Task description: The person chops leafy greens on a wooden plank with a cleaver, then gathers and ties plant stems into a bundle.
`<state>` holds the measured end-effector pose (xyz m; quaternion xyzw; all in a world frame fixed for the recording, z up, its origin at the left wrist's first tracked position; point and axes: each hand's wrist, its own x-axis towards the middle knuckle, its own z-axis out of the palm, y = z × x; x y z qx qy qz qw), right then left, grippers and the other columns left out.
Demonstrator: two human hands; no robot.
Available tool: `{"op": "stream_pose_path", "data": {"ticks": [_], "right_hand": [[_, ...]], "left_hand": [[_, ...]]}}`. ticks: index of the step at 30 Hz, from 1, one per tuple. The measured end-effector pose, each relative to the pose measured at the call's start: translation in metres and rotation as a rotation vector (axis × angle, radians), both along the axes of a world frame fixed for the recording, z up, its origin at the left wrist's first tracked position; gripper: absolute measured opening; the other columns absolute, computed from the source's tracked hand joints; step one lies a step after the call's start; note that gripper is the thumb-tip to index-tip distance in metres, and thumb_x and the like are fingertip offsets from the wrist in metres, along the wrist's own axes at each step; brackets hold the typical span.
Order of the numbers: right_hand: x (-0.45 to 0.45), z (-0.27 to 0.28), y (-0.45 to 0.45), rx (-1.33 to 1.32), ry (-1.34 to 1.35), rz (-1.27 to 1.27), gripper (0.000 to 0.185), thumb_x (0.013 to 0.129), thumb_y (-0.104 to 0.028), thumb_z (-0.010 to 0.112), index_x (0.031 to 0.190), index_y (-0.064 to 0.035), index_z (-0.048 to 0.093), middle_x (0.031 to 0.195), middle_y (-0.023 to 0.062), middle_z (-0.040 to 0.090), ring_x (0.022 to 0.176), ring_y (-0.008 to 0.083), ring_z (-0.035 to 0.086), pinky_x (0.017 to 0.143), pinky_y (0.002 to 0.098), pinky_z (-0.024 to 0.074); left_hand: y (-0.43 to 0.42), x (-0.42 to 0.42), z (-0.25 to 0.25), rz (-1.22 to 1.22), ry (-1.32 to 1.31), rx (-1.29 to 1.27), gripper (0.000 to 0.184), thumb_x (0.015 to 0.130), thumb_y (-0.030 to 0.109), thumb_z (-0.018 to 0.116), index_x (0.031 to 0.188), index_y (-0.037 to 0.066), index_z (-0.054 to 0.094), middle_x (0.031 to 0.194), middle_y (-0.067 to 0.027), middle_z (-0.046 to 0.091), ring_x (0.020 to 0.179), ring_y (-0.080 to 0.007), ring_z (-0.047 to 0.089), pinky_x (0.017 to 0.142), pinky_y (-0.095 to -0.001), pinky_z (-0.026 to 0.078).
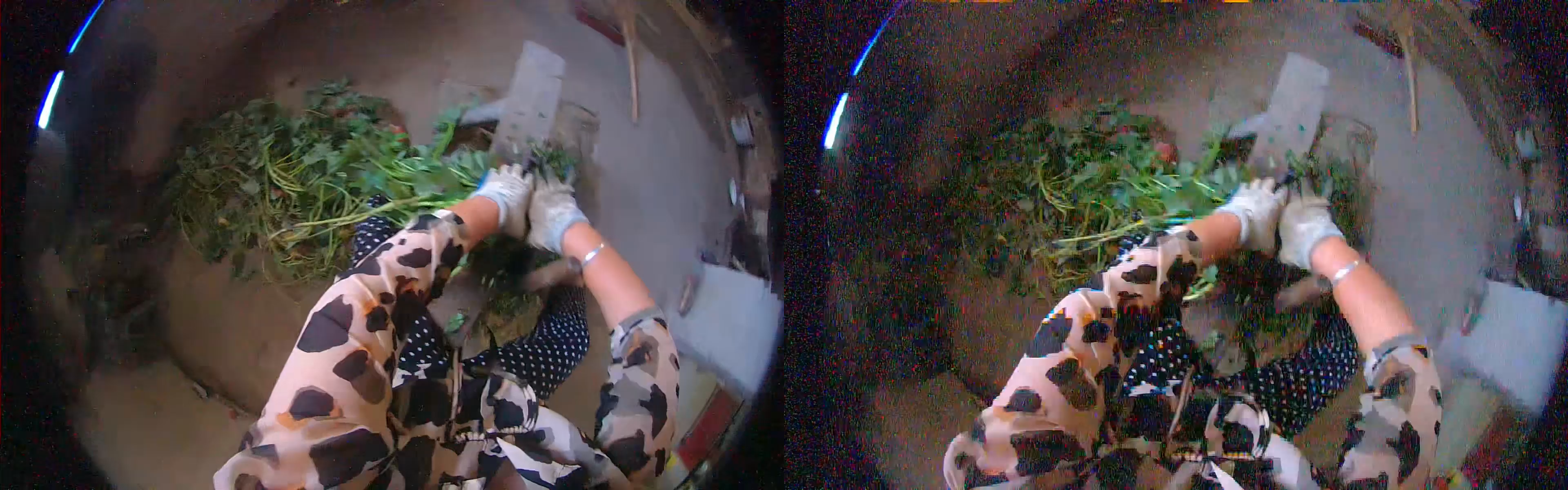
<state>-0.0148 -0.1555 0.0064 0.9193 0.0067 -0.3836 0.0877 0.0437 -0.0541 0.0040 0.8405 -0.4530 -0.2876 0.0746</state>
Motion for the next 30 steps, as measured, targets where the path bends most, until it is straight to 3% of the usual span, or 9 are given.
{"op": "stream_pose_path", "data": {"ticks": [5,8,11,15,19,20,24,28,30], "right_hand": [[-0.007,0.0,-0.007,-0.108,-0.166,0.302,0.074,0.068,-0.04,0.053,0.125,0.0046,0.037,0.13,0.023,0.035,0.127,0.0333,0.025,0.103,0.0496,0.0193],[0.005,0.031,0.014,0.074,-0.029,0.018,0.055,0.058,-0.036,0.067,0.091,0.0072,0.06,0.093,0.0228,0.059,0.096,0.035,0.055,0.079,0.0477,0.0454],[0.004,0.026,0.012,0.069,-0.062,0.039,0.072,0.056,-0.041,0.072,0.104,0.0083,0.054,0.111,0.0256,0.051,0.11,0.0369,0.045,0.092,0.0491,0.0364],[0.011,0.071,-0.006,0.371,-0.049,-0.009,0.099,0.049,-0.052,0.074,0.125,0.0002,0.038,0.128,0.0213,0.039,0.123,0.0329,0.033,0.101,0.0479,0.0249],[0.02,0.05,0.011,0.299,-0.155,0.107,0.092,0.051,-0.048,0.075,0.123,-0.0014,0.04,0.122,0.02,0.045,0.118,0.0326,0.039,0.1,0.0484,0.0257],[0.011,0.026,0.009,0.3,-0.205,0.206,0.078,0.054,-0.044,0.074,0.114,-0.0021,0.048,0.112,0.0177,0.053,0.11,0.0309,0.048,0.099,0.0477,0.0264],[0.002,0.031,0.022,0.269,-0.173,0.233,0.055,0.056,-0.042,0.073,0.094,-0.0056,0.058,0.096,0.0121,0.061,0.1,0.0263,0.055,0.098,0.0461,0.0276],[0.008,0.036,0.02,0.255,-0.126,0.137,0.059,0.057,-0.041,0.072,0.099,-0.0032,0.057,0.099,0.0144,0.06,0.1,0.0289,0.055,0.099,0.0451,0.0265],[0.004,0.042,0.005,0.464,-0.479,0.176,0.062,0.058,-0.043,0.07,0.104,-0.0027,0.057,0.11,0.0188,0.056,0.1,0.0323,0.054,0.096,0.0468,0.0313]], "left_hand": [[0.007,0.029,0.012,-0.06,0.165,-0.126,0.106,0.037,0.05,0.079,0.119,-0.005,0.042,0.121,-0.0241,0.043,0.11,-0.0364,0.044,0.093,-0.0408,0.038],[0.039,0.029,0.008,-0.174,-0.065,-0.09,0.11,0.037,0.048,0.081,0.123,-0.005,0.038,0.129,-0.0248,0.036,0.121,-0.0355,0.034,0.1,-0.0387,0.031],[0.045,0.012,0.006,-0.092,-0.086,0.041,0.077,0.061,0.024,0.064,0.126,-0.003,0.033,0.13,-0.0239,0.034,0.123,-0.0366,0.03,0.102,-0.0476,0.022],[0.051,-0.006,0.011,-0.012,-0.201,0.088,0.066,0.065,0.019,0.058,0.124,-0.002,0.036,0.122,-0.0215,0.042,0.116,-0.0345,0.038,0.098,-0.0457,0.028],[0.059,-0.016,0.005,-0.023,-0.299,0.056,0.064,0.069,0.022,0.056,0.125,-0.001,0.035,0.121,-0.0217,0.042,0.114,-0.0343,0.04,0.097,-0.047,0.028],[0.064,-0.024,0.005,-0.059,-0.319,0.134,0.089,0.06,0.033,0.068,0.131,0.0,0.026,0.126,-0.0205,0.038,0.12,-0.0341,0.033,0.1,-0.0466,0.023],[0.08,-0.047,0.025,0.033,-0.233,0.128,0.096,0.061,0.038,0.067,0.135,0.001,0.017,0.134,-0.022,0.028,0.126,-0.0352,0.025,0.103,-0.0476,0.016],[0.069,-0.023,0.007,-0.087,-0.281,0.15,0.081,0.065,0.023,0.061,0.133,0.001,0.024,0.133,-0.0209,0.031,0.125,-0.0347,0.027,0.102,-0.0469,0.019],[0.069,-0.018,-0.004,-0.067,-0.28,0.091,0.078,0.065,0.022,0.06,0.131,0.001,0.026,0.13,-0.0205,0.034,0.123,-0.0343,0.029,0.1,-0.0455,0.022]]}}
